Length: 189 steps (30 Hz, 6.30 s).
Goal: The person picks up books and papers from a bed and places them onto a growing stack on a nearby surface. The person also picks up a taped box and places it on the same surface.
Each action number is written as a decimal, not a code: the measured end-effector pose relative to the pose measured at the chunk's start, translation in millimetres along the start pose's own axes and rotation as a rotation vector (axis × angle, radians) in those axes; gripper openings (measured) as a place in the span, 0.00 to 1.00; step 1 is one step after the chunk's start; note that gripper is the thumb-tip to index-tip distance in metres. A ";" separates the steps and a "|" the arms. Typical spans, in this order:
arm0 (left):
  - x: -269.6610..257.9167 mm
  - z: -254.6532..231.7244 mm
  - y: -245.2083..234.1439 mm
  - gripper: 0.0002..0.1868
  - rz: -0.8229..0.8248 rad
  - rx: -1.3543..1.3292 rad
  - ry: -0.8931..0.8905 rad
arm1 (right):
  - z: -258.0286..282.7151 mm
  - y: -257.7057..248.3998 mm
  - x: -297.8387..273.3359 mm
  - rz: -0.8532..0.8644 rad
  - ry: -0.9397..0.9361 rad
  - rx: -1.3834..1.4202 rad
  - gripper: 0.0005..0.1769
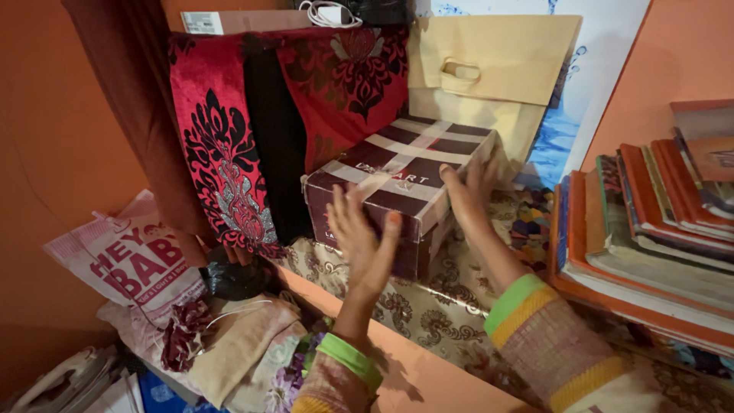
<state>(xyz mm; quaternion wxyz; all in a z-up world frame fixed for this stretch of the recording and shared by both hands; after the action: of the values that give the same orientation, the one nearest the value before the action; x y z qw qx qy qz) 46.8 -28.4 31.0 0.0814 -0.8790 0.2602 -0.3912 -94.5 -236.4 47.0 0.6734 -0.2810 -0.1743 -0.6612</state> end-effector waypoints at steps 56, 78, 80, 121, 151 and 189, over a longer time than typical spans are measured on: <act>143.5 65.8 -74.3 0.20 -0.154 0.308 -0.119 | 180.5 148.9 -54.9 0.921 -0.524 -0.722 0.55; 111.1 90.8 -64.8 0.16 -0.289 0.085 -0.081 | 171.8 125.5 -44.2 1.197 -0.461 -0.448 0.57; 109.3 99.6 -56.0 0.18 -0.315 0.005 -0.120 | 157.6 100.2 -21.7 1.158 -0.293 -0.419 0.57; 82.5 106.6 -31.1 0.37 -0.140 -0.410 -0.378 | 25.0 -24.4 -17.6 -0.184 0.259 0.606 0.36; 46.0 105.4 -42.8 0.17 -0.507 -0.104 -0.213 | 37.3 -24.8 -42.6 -0.230 0.417 0.737 0.49; 34.5 121.5 -22.5 0.11 -0.517 0.063 -0.142 | -15.3 22.8 17.7 -0.292 0.053 0.660 0.27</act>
<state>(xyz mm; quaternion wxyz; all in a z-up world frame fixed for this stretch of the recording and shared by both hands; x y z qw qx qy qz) 163.6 -34.6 -21.7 0.0239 -0.9385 0.0085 -0.3442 -73.0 -260.4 42.4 0.6306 -0.0035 -0.3994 -0.6655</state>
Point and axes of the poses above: each hand's wrist, its own x-axis towards the middle knuckle, its own y-axis out of the palm, z = x × y, the point moved 5 cm from there along x, towards the middle knuckle, and after that the axes turned 7 degrees about x, right-handed, at the moved point
